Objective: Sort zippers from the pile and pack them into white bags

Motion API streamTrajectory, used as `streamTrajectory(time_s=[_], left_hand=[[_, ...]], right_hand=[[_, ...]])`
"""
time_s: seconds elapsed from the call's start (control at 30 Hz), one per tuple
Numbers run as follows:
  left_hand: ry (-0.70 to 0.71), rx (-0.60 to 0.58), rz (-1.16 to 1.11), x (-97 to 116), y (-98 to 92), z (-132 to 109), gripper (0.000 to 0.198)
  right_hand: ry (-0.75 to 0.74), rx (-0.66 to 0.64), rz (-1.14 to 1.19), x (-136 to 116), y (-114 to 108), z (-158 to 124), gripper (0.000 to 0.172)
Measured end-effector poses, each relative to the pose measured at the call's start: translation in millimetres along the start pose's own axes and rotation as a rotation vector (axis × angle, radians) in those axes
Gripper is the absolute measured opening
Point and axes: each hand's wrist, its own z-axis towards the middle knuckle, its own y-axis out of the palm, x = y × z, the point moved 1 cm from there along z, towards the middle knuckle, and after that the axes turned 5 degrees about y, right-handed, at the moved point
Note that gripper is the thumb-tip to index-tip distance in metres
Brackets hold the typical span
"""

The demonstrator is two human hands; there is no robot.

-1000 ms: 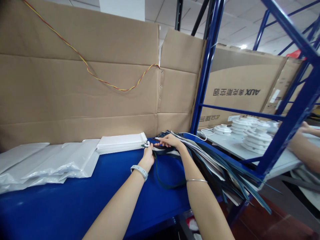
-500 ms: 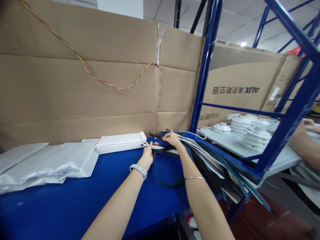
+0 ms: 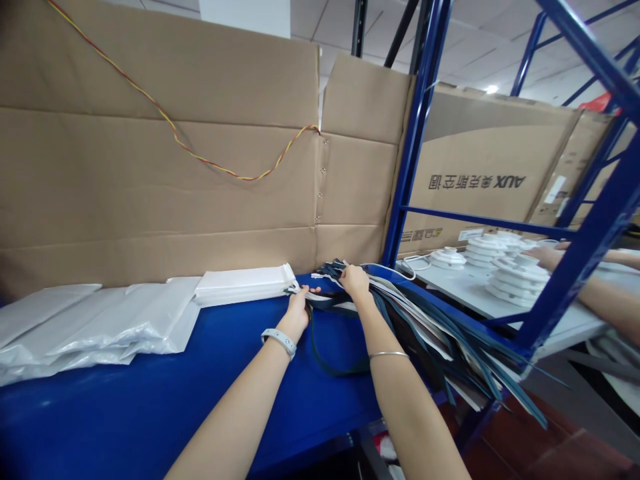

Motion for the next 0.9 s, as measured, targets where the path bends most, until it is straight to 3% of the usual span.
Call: streamTrajectory(time_s=[0.13, 0.43, 0.57, 0.73, 0.9], left_hand=[[-0.022, 0.0, -0.022, 1.1, 0.6, -1.6, 0.014], [-0.046, 0.009, -0.028, 2.1, 0.5, -2.4, 0.014], [-0.045, -0.006, -0.021, 1.8, 0.2, -1.9, 0.013], [-0.04, -0.008, -0.014, -0.6, -1.2, 0.8, 0.012], [0.007, -0.007, -0.02, -2.5, -3.1, 5.0, 0.013]], right_hand=[[0.099, 0.079, -0.079, -0.7, 13.4, 2.7, 0.017], [0.096, 0.124, -0.034, -3.7, 18.7, 1.3, 0.012], [0.097, 0.142, 0.092, 3.7, 9.7, 4.5, 0.013], [0.044, 0.153, 0.327, 13.2, -12.1, 10.1, 0.034], [-0.097, -0.001, 0.533, 7.1, -22.6, 3.7, 0.04]])
